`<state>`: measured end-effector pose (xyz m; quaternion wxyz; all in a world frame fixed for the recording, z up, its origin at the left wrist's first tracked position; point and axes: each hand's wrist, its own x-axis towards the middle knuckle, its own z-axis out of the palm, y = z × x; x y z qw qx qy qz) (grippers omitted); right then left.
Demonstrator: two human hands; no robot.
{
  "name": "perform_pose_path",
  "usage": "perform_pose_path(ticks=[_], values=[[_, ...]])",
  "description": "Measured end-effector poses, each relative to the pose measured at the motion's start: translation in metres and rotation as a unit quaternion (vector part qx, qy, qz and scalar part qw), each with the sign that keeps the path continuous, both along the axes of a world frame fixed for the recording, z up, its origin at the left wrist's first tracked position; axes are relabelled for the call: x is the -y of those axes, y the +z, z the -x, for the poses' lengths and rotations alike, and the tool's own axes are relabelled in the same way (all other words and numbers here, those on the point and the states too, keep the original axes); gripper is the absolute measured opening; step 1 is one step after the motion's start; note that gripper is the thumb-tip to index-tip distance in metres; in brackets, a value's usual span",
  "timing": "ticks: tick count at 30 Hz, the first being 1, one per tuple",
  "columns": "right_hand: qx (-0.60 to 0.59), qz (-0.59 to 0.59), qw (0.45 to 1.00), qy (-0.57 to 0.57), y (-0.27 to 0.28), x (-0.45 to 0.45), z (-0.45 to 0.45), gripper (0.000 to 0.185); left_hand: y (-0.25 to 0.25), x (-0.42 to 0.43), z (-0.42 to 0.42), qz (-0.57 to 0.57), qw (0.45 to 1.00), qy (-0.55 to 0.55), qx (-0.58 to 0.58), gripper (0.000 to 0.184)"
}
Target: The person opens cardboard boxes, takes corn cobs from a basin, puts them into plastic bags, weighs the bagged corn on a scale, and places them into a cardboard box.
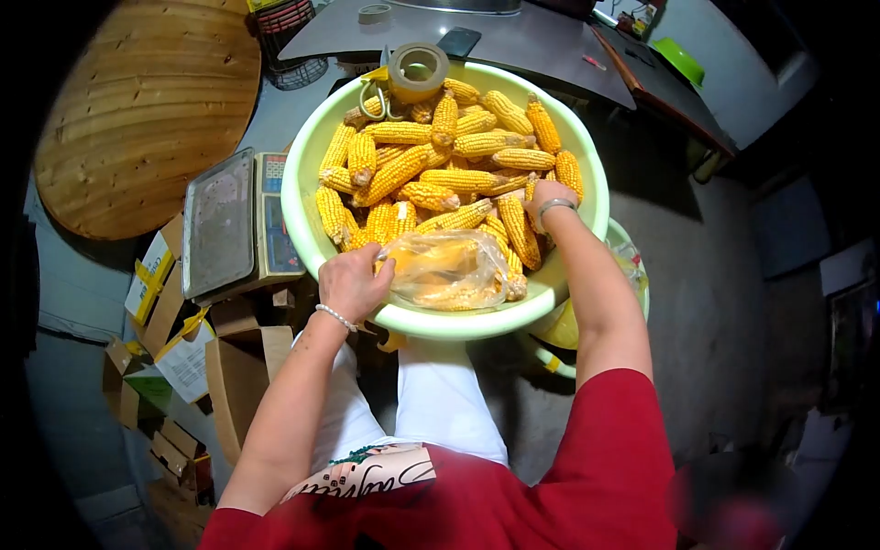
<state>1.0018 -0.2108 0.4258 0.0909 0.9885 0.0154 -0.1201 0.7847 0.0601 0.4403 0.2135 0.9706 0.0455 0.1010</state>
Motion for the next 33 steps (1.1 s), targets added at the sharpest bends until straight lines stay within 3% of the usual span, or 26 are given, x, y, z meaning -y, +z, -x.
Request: perform_pose_path(ticks=[11,14,17,19,21,24,25,26,29,31,33], values=[[0.036,-0.083,0.995,-0.041,-0.004,-0.009,0.007,0.034,-0.002,0.0,-0.001,0.002,1.0,0.003,0.011,0.022],[0.059,-0.132,0.989,-0.043,-0.017,0.002,0.0,0.042,-0.003,-0.001,-0.001,0.001,1.0,0.001,0.011,0.022],[0.067,-0.285,0.956,-0.032,0.001,0.007,0.005,0.053,-0.002,-0.001,-0.001,0.003,1.0,0.004,0.007,0.023],[0.02,-0.522,0.853,0.016,0.01,0.003,0.005,0.052,-0.002,-0.001,-0.001,0.001,1.0,0.004,0.004,0.024],[-0.029,-0.721,0.689,0.062,0.018,-0.002,0.005,0.052,-0.002,-0.001,-0.001,0.0,1.0,0.003,-0.001,0.024],[-0.2,-0.805,0.533,0.166,0.079,-0.036,0.063,0.056,0.0,0.0,-0.001,-0.001,1.0,0.004,-0.003,0.026],[-0.256,-0.791,0.524,0.185,0.086,-0.046,0.078,0.061,0.0,0.0,-0.001,-0.004,1.0,0.005,-0.001,0.026],[-0.304,-0.766,0.522,0.219,0.084,-0.056,0.088,0.06,0.0,0.0,-0.001,-0.006,1.0,0.006,0.001,0.027],[-0.385,-0.622,0.63,0.263,0.068,-0.077,0.11,0.057,-0.002,0.0,-0.001,-0.003,1.0,0.006,0.007,0.028],[-0.24,-0.515,0.719,0.402,0.027,-0.076,0.106,0.055,-0.001,-0.001,-0.001,0.004,1.0,0.001,0.01,0.028],[-0.143,-0.425,0.787,0.423,0.023,-0.078,0.108,0.052,-0.001,-0.002,0.0,0.007,1.0,0.002,0.006,0.027]])
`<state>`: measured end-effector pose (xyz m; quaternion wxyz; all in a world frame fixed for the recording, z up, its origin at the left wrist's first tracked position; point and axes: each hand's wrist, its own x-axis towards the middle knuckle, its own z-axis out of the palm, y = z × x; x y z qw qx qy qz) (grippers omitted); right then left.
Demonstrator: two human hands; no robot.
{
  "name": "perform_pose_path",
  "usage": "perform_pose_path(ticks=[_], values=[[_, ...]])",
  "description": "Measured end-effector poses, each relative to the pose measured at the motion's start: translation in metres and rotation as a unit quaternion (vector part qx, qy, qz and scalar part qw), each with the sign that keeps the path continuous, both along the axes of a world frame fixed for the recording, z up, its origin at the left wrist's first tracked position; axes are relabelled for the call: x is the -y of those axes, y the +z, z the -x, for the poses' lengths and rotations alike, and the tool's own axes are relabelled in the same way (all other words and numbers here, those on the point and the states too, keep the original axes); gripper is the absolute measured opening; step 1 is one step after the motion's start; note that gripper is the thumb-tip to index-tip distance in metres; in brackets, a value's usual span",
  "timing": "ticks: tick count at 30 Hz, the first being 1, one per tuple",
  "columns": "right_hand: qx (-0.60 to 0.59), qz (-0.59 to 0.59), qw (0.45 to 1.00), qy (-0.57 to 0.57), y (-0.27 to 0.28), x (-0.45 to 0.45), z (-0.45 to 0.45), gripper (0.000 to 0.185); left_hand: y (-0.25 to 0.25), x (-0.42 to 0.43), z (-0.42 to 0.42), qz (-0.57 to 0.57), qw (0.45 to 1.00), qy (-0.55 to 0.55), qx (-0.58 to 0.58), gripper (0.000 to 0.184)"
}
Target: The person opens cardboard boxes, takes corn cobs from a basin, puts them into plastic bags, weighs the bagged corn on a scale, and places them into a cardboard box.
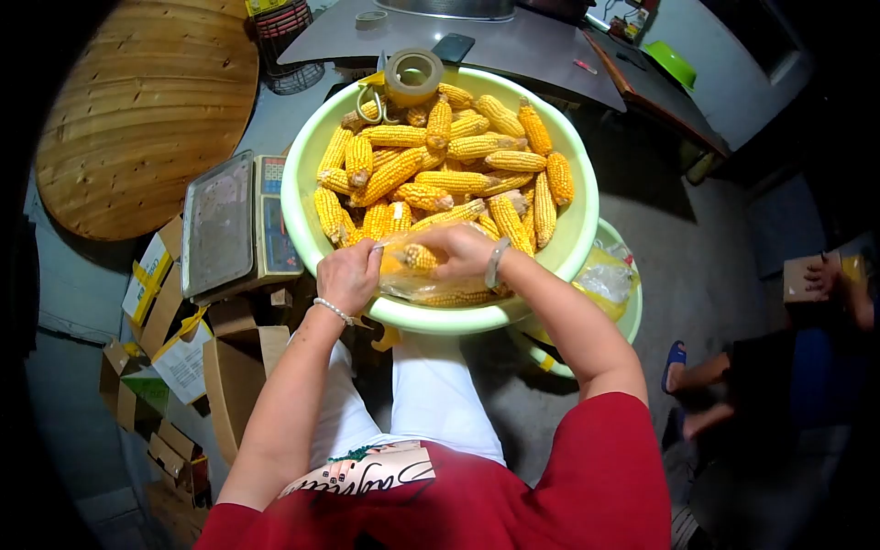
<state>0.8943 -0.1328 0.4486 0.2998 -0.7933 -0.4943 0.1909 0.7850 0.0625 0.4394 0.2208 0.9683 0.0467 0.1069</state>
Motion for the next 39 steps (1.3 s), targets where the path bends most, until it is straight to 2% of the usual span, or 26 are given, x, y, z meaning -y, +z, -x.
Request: perform_pose_path(ticks=[4,5,9,12,14,18,24,27,30,31,34,35,37,38,39], values=[[0.196,0.133,0.972,-0.016,0.007,-0.01,0.011,0.041,-0.003,-0.001,-0.002,0.007,1.0,0.003,-0.017,0.026],[0.199,0.205,0.958,-0.013,0.012,-0.016,0.019,0.033,-0.003,-0.002,-0.002,0.009,1.0,0.003,-0.02,0.026],[0.239,0.231,0.941,0.061,0.001,-0.022,0.021,0.027,0.0,-0.004,-0.002,0.068,0.998,0.003,-0.01,0.028],[0.201,0.262,0.942,0.065,0.005,-0.027,0.026,0.024,-0.002,-0.008,-0.001,0.131,0.991,0.005,-0.003,0.029],[0.222,0.259,0.939,0.042,-0.004,-0.028,0.024,0.024,-0.002,-0.01,-0.002,0.168,0.986,0.008,-0.006,0.029],[0.262,0.256,0.93,0.04,-0.012,-0.03,0.023,0.022,0.003,-0.012,-0.002,0.165,0.986,0.008,-0.023,0.027],[0.278,0.206,0.938,0.005,-0.035,-0.025,0.02,0.02,-0.001,-0.013,0.003,0.189,0.982,-0.006,0.007,0.02],[0.244,0.167,0.954,0.046,-0.001,-0.015,0.024,0.02,-0.001,-0.014,0.002,0.198,0.98,-0.002,0.01,0.019],[0.22,0.05,0.973,-0.05,0.011,0.003,0.023,0.022,-0.003,-0.014,0.002,0.2,0.98,0.0,0.019,0.02],[0.269,-0.03,0.96,-0.07,0.014,0.01,0.023,0.031,-0.004,-0.014,0.002,0.202,0.979,0.0,0.021,0.02],[0.451,-0.102,0.872,-0.159,0.026,0.011,0.022,0.042,-0.003,-0.015,0.002,0.207,0.978,-0.001,0.023,0.021],[0.444,-0.079,0.872,-0.192,0.02,0.016,0.021,0.047,-0.003,-0.014,0.002,0.208,0.978,-0.002,0.023,0.021],[0.268,0.126,0.927,-0.231,0.01,0.022,0.017,0.038,-0.002,-0.015,0.002,0.212,0.977,-0.002,0.021,0.021],[0.171,0.225,0.928,-0.244,0.007,0.025,0.015,0.033,-0.003,-0.016,0.002,0.215,0.977,-0.002,0.019,0.021],[0.167,0.229,0.929,-0.239,0.007,0.027,0.013,0.029,-0.003,-0.016,0.002,0.22,0.975,-0.005,0.024,0.02]])
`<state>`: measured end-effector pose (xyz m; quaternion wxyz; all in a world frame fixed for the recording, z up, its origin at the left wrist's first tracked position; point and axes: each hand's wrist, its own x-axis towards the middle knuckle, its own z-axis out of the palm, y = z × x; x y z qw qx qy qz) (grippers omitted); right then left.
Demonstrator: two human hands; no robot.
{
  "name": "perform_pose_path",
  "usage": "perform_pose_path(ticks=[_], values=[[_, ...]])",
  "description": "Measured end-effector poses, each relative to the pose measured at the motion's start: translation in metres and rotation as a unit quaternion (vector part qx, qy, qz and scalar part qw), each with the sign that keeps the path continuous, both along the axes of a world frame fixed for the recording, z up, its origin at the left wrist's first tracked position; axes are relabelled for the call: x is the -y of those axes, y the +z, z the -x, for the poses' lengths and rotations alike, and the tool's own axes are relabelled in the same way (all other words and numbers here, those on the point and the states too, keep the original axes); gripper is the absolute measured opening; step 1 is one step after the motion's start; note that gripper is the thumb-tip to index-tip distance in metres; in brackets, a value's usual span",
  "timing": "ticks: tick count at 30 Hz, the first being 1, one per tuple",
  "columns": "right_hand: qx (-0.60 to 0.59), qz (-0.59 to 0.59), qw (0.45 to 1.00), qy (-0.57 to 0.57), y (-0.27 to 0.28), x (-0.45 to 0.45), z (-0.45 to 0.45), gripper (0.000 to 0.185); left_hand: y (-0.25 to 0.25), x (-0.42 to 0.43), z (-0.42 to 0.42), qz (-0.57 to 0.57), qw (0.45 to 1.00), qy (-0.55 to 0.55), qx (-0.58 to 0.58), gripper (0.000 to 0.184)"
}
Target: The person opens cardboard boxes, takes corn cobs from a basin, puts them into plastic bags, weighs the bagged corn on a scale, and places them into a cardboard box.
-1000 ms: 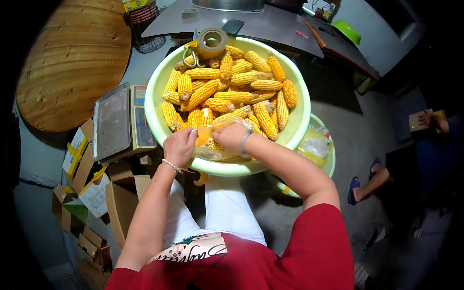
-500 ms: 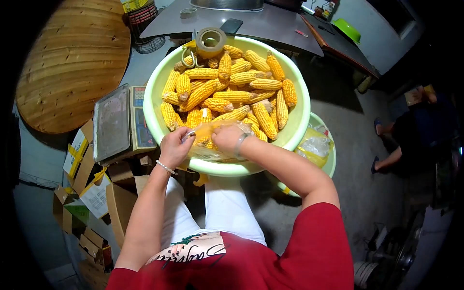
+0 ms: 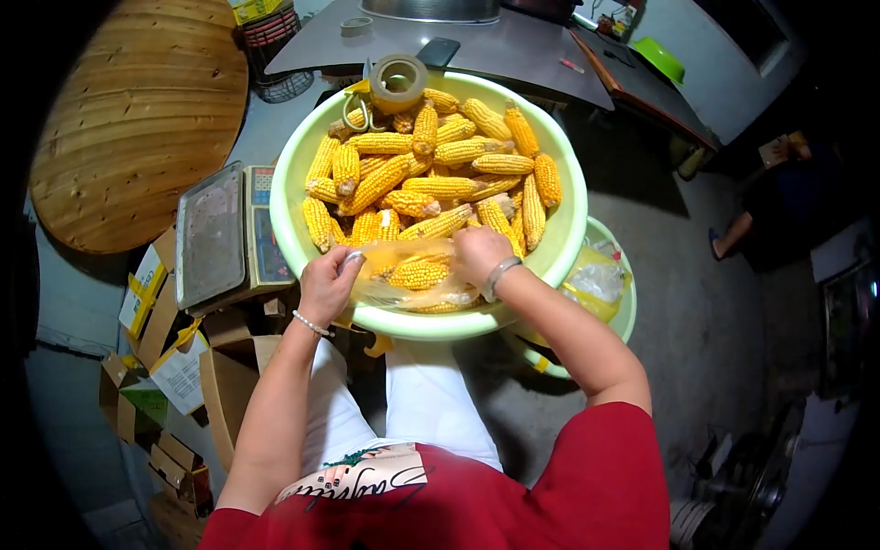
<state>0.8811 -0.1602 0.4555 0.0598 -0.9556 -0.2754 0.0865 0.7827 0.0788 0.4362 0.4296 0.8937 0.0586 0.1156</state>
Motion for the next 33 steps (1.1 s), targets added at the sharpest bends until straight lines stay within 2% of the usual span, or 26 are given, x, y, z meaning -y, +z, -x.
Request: perform_pose_path(ticks=[2,5,6,8,11,12,15,20,23,25,27,29,31,33], values=[[-0.014,0.006,1.0,0.005,0.0,0.004,-0.004,0.023,-0.002,0.0,0.001,0.01,1.0,-0.004,0.008,0.019],[0.003,-0.08,0.997,-0.014,-0.01,0.006,-0.005,0.016,-0.01,-0.003,-0.004,0.082,0.997,-0.007,0.007,0.017],[-0.017,-0.105,0.994,-0.024,-0.01,0.005,-0.007,0.017,-0.01,-0.004,-0.005,0.139,0.99,-0.003,-0.004,0.017],[-0.059,-0.155,0.985,-0.043,-0.005,0.001,-0.014,0.019,-0.008,-0.003,-0.008,0.25,0.968,0.006,-0.025,0.016],[-0.075,-0.254,0.963,-0.04,0.009,-0.009,-0.028,0.022,-0.005,-0.005,-0.019,0.382,0.923,-0.003,0.043,0.016],[-0.103,-0.229,0.965,-0.079,0.02,-0.016,-0.032,0.022,0.0,-0.005,-0.021,0.437,0.899,0.017,0.036,0.015],[-0.066,-0.293,0.953,-0.039,0.034,-0.03,-0.041,0.022,0.033,-0.012,-0.02,0.513,0.857,0.041,0.028,0.014],[-0.155,-0.197,0.968,-0.017,0.047,-0.051,-0.047,0.022,0.026,-0.025,-0.022,0.445,0.891,0.085,0.022,0.016],[-0.339,-0.176,0.924,0.008,0.058,-0.051,-0.07,0.023,-0.006,-0.021,-0.021,0.397,0.915,0.05,0.05,0.017],[-0.401,-0.302,0.865,-0.013,0.043,-0.049,-0.097,0.031,-0.012,-0.016,-0.018,0.295,0.952,0.028,0.069,0.015],[-0.269,-0.363,0.892,-0.03,0.033,-0.06,-0.124,0.032,-0.01,-0.011,-0.015,0.275,0.954,0.032,0.113,0.013],[-0.125,-0.284,0.95,-0.02,0.026,-0.074,-0.15,0.028,-0.009,-0.01,-0.016,0.236,0.966,0.039,0.103,0.013],[-0.014,-0.276,0.96,-0.055,0.001,-0.092,-0.182,0.025,-0.009,-0.01,-0.016,0.207,0.973,0.046,0.094,0.013],[0.037,-0.307,0.949,-0.07,-0.013,-0.113,-0.2,0.026,-0.009,-0.01,-0.016,0.19,0.977,0.051,0.087,0.013]])
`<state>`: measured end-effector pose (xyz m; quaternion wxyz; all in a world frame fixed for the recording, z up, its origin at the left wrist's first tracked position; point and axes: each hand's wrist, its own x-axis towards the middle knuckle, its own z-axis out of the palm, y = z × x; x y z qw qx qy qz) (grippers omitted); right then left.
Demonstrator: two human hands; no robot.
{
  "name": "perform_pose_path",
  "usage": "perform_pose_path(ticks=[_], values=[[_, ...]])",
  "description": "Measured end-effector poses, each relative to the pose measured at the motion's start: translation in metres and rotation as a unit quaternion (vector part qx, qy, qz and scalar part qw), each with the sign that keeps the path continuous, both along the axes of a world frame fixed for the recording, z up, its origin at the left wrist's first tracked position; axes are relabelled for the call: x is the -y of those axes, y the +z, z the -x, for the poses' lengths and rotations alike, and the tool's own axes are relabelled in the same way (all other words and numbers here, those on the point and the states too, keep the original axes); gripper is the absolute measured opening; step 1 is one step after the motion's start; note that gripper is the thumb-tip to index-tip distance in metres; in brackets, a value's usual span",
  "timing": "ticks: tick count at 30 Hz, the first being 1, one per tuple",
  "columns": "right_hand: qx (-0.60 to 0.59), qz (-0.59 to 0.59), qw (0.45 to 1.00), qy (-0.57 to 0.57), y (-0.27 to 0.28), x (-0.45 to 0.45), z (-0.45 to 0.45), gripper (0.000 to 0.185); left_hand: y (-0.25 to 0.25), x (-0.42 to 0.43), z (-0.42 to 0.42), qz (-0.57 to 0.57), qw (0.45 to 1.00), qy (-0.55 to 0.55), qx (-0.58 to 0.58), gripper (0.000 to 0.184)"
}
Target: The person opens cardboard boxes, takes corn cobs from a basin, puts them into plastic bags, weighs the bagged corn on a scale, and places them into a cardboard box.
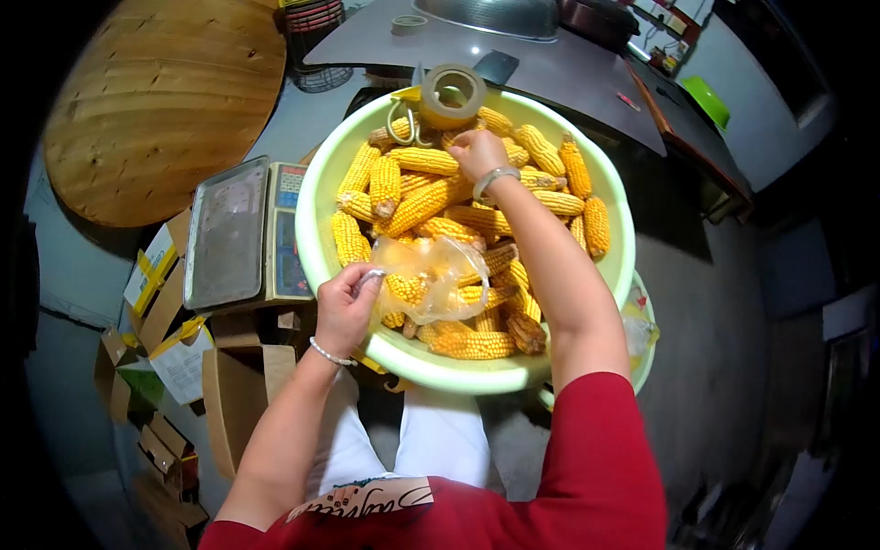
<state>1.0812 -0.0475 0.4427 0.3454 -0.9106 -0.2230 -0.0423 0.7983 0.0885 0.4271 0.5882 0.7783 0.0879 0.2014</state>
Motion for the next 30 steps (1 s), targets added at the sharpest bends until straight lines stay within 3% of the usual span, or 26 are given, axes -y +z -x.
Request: perform_pose_path(ticks=[5,8,12,19,22,26,27,30], values=[[0.03,0.273,0.952,-0.133,0.017,-0.045,-0.005,0.036,0.003,0.002,0.006,-0.054,0.998,-0.006,-0.01,0.012],[0.056,0.338,0.936,-0.084,0.011,-0.054,-0.017,0.045,0.003,0.001,0.006,-0.062,0.998,-0.008,-0.005,0.011],[0.041,0.367,0.926,-0.084,0.007,-0.055,-0.029,0.038,0.004,0.001,0.006,-0.07,0.998,0.002,0.003,0.01],[0.038,0.311,0.945,-0.092,0.037,-0.038,-0.013,0.045,0.003,-0.001,0.005,-0.051,0.999,0.007,0.012,0.011],[-0.057,0.322,0.942,-0.073,0.054,-0.015,-0.009,0.052,0.004,-0.001,0.005,-0.053,0.998,0.008,0.013,0.012],[-0.148,0.151,0.975,-0.066,0.036,0.036,-0.002,0.023,0.005,-0.001,0.005,-0.041,0.999,0.012,-0.002,0.013],[-0.237,0.065,0.966,-0.085,0.043,0.045,0.019,0.021,0.004,-0.001,0.005,-0.043,0.999,0.011,-0.006,0.014],[-0.323,-0.077,0.938,-0.102,0.036,0.076,0.064,0.027,0.004,-0.002,0.004,-0.026,1.0,0.004,-0.006,0.015]])
